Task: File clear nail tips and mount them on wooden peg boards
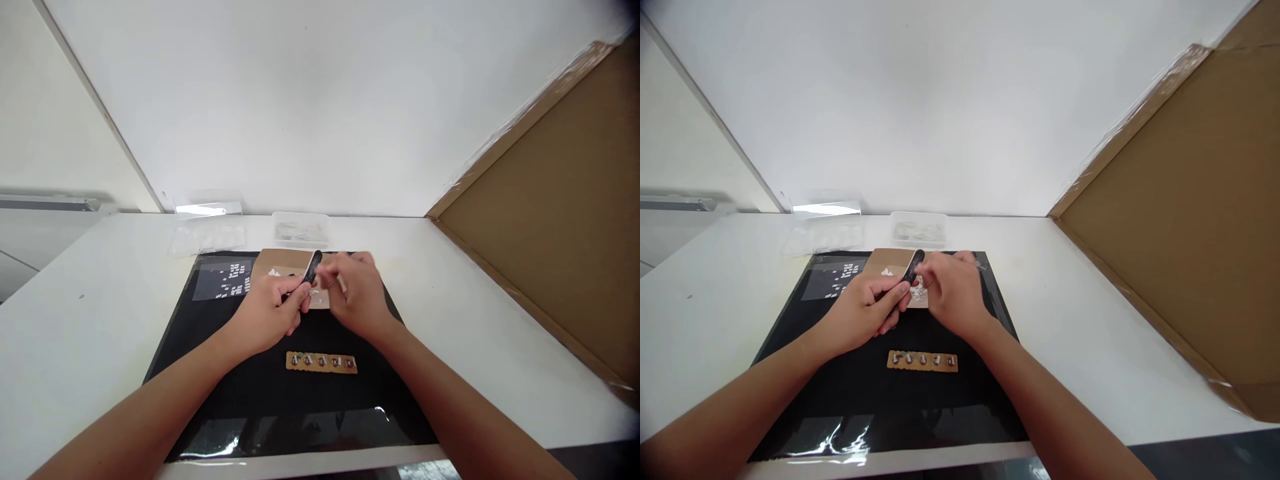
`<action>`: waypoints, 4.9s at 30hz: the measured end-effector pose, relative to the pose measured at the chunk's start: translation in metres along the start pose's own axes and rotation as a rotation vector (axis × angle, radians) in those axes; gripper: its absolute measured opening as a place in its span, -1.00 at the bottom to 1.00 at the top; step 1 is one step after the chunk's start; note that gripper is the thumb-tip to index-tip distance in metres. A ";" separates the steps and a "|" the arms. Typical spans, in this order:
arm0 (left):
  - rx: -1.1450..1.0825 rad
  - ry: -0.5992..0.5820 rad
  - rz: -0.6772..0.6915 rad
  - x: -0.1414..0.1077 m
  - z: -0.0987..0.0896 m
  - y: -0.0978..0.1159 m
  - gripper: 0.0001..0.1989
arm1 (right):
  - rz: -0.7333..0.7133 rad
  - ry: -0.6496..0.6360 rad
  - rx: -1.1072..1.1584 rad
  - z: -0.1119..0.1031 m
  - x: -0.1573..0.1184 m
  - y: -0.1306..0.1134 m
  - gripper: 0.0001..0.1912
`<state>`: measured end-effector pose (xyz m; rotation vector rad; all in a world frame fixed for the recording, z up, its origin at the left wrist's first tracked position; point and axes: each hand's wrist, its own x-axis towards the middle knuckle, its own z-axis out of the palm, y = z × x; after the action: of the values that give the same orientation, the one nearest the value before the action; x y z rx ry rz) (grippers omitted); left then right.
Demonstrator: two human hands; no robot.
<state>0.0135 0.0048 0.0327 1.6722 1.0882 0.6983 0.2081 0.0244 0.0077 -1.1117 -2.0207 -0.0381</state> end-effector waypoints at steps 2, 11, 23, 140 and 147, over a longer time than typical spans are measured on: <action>0.010 -0.003 0.001 0.000 0.000 -0.001 -0.61 | -0.029 -0.032 0.014 0.001 0.000 0.000 -0.73; 0.033 -0.001 0.014 -0.002 0.001 0.001 -0.61 | 0.035 0.048 -0.013 0.000 0.002 -0.002 -0.76; 0.235 0.064 0.125 -0.002 0.002 0.002 -0.62 | 0.005 0.005 0.051 -0.001 0.004 -0.004 -0.77; 0.458 0.395 0.400 0.004 0.004 -0.016 -0.70 | 0.416 0.085 0.843 -0.001 -0.004 -0.005 -0.80; 0.462 0.405 0.364 0.005 0.003 -0.019 -0.72 | 0.551 0.021 1.001 -0.001 -0.005 -0.009 -0.74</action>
<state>0.0116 0.0102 0.0138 2.2220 1.3100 1.1179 0.2032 0.0152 0.0079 -0.9124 -1.3234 1.1023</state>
